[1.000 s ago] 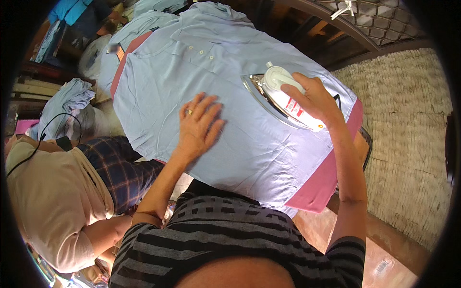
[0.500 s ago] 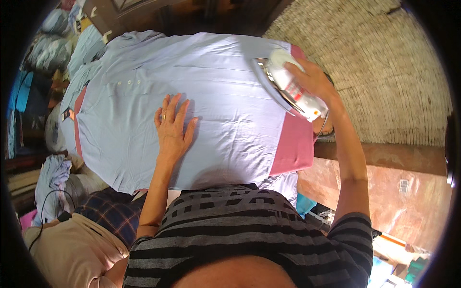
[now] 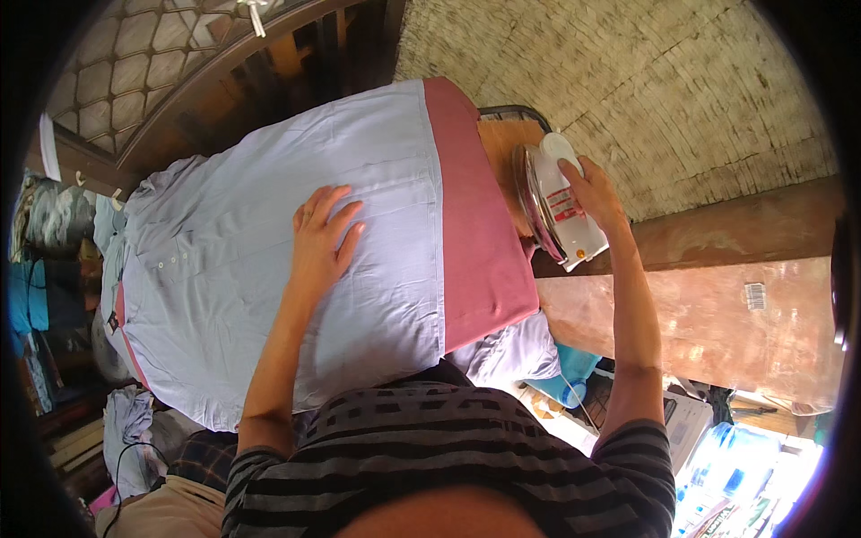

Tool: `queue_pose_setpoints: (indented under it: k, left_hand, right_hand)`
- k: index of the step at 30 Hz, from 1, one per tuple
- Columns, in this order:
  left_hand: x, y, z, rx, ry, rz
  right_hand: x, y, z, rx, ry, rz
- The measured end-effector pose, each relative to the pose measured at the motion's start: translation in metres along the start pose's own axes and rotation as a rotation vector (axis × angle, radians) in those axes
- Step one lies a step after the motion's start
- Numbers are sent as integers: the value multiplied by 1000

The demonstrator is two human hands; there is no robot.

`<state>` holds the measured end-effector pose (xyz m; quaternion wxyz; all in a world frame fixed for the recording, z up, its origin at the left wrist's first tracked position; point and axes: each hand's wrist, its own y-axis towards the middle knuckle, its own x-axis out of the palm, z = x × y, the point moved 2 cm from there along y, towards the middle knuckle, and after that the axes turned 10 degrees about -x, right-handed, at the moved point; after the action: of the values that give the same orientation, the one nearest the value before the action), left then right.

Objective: The person irons a light blue button-down shirt on an ironing board using a white and red electric iron. The person spreads the shirt flat, moves the iron across the fabric, adjusts the collar and sleeves, and turns the garment over to iron both sides.

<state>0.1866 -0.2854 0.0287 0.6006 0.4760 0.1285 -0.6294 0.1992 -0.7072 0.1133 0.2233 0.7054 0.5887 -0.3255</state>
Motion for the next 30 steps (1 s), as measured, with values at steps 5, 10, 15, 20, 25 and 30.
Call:
queue_pose_setpoints:
  k: [5, 10, 15, 20, 25, 30]
  left_hand:
    - [26, 55, 12, 140, -35, -89]
    - [60, 102, 12, 316, 6, -163]
    - [76, 135, 16, 439, 206, -427]
    - [81, 164, 26, 434, 214, -607]
    - [80, 182, 27, 535, 192, -561]
    - [101, 171, 16, 653, -55, -326]
  right_hand:
    - [22, 19, 18, -65, 27, 50]
    - [31, 31, 30, -193, -41, 177]
    - [34, 10, 4, -491, -423, 474]
    - [83, -68, -14, -601, -321, 358]
    - [169, -150, -25, -362, -75, 138]
    - [195, -188, -42, -342, -223, 256]
